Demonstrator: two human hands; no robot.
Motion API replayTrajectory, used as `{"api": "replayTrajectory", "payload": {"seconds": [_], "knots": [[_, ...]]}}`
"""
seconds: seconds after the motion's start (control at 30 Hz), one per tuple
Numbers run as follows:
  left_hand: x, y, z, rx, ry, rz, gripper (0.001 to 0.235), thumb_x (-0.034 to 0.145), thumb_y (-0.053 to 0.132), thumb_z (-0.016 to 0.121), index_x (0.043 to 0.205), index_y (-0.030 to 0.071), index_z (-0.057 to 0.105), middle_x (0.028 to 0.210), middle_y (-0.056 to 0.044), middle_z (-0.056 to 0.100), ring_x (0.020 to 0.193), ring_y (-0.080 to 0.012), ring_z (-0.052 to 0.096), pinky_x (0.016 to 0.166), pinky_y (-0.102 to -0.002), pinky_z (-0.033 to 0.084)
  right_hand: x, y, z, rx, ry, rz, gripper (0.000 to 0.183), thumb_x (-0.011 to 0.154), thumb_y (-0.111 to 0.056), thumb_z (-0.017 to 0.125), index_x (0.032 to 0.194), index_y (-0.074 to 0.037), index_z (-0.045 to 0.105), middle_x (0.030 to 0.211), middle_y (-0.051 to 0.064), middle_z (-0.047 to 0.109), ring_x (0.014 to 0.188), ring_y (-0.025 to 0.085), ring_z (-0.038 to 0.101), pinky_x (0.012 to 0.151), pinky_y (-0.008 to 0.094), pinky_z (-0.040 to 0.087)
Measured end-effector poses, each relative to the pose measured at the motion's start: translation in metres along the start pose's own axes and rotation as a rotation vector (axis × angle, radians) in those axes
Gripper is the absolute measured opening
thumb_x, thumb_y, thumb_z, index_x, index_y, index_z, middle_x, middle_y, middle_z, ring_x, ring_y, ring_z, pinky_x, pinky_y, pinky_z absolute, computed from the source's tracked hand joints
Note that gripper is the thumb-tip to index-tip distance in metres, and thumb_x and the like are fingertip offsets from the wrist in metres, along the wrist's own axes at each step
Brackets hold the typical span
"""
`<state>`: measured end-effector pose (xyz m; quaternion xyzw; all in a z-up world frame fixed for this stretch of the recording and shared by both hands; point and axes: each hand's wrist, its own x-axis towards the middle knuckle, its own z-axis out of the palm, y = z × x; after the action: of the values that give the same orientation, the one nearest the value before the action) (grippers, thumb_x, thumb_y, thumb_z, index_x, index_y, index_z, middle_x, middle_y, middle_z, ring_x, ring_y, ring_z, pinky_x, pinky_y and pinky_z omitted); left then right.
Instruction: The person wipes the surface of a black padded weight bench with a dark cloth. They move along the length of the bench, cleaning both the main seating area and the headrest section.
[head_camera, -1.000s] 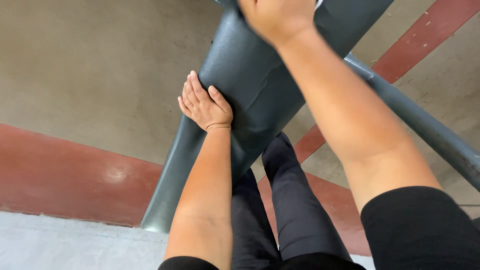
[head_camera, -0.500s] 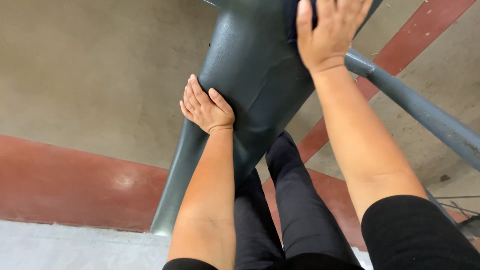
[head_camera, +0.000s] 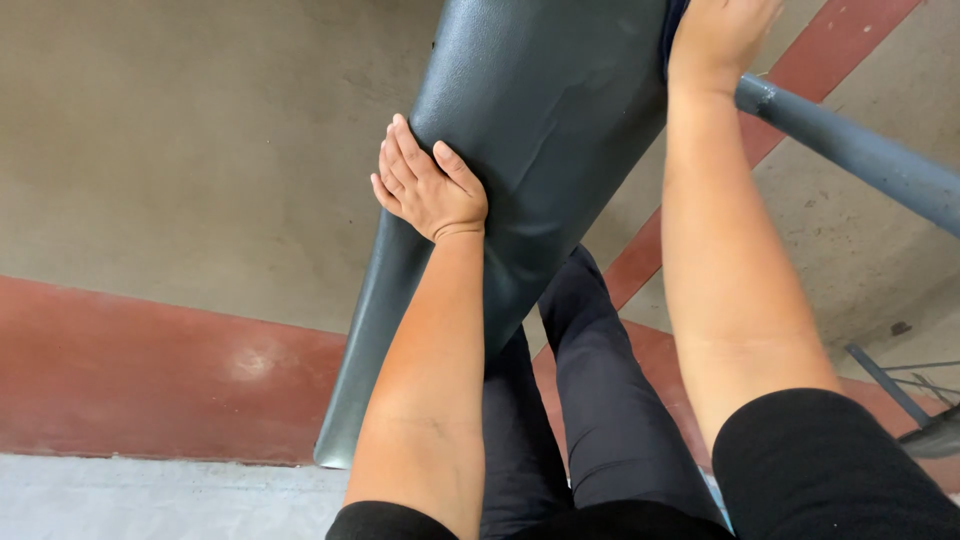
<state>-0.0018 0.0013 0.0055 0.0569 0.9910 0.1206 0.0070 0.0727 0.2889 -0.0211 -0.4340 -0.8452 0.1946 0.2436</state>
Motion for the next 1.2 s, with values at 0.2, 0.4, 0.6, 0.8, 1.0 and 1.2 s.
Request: {"api": "replayTrajectory", "payload": {"seconds": [0.2,0.4,0.6,0.8,1.0,1.2], "knots": [[0.0,0.005,-0.013,0.067,-0.205,-0.034,0.054,0.106,0.038,0.033,0.155,0.014,0.036,0.156,-0.005,0.05,0.146,-0.024,0.045,0.126,-0.051,0.02,-0.067,-0.012,0.004,-0.05,-0.004,0.139,0.04,0.118,-0.038,0.047,0.152,-0.017,0.041,0.155,0.013,0.046,0.137,0.042,0.065,0.117,0.041,0.054],[-0.003,0.006,-0.012,0.054,-0.188,-0.033,0.055,0.107,0.039,0.029,0.155,0.014,0.036,0.155,-0.006,0.051,0.145,-0.0239,0.046,0.126,-0.049,0.021,-0.142,-0.108,-0.042,-0.271,-0.28,-0.025,0.061,0.119,-0.034,0.05,0.171,-0.018,0.022,0.176,0.016,-0.004,0.166,0.052,0.003,0.144,0.063,0.014],[-0.003,0.006,-0.015,0.055,-0.188,-0.044,0.054,0.107,0.039,0.027,0.155,0.016,0.035,0.155,-0.004,0.051,0.144,-0.0237,0.048,0.127,-0.05,0.02,-0.214,-0.082,-0.066,-0.123,-0.418,-0.197,0.054,0.109,-0.031,0.061,0.159,-0.015,0.049,0.169,0.022,0.019,0.159,0.044,0.011,0.132,0.055,0.009],[0.0,0.01,-0.016,0.043,-0.198,-0.042,0.054,0.107,0.038,0.025,0.155,0.014,0.035,0.156,-0.006,0.05,0.146,-0.0245,0.046,0.128,-0.049,0.02,-0.15,-0.055,-0.038,0.077,-0.237,0.171,0.06,0.123,-0.016,0.04,0.171,-0.022,0.005,0.177,0.017,-0.001,0.169,0.041,0.011,0.143,0.048,0.022],[-0.002,0.01,-0.015,0.051,-0.176,-0.041,0.053,0.108,0.038,0.025,0.154,0.015,0.036,0.154,-0.006,0.052,0.143,-0.0247,0.049,0.127,-0.05,0.021,-0.084,-0.016,-0.008,-0.14,-0.129,0.164,0.039,0.12,-0.027,0.045,0.155,-0.012,0.039,0.164,0.016,0.029,0.15,0.046,0.047,0.13,0.049,0.042],[0.0,0.013,-0.012,0.045,-0.145,-0.035,0.054,0.107,0.039,0.027,0.153,0.014,0.038,0.152,-0.007,0.053,0.141,-0.0263,0.05,0.125,-0.05,0.023,-0.118,-0.073,-0.052,-0.173,-0.342,-0.053,0.065,0.121,-0.022,0.053,0.171,-0.012,0.013,0.177,0.013,-0.001,0.168,0.045,-0.002,0.145,0.058,0.01]]}}
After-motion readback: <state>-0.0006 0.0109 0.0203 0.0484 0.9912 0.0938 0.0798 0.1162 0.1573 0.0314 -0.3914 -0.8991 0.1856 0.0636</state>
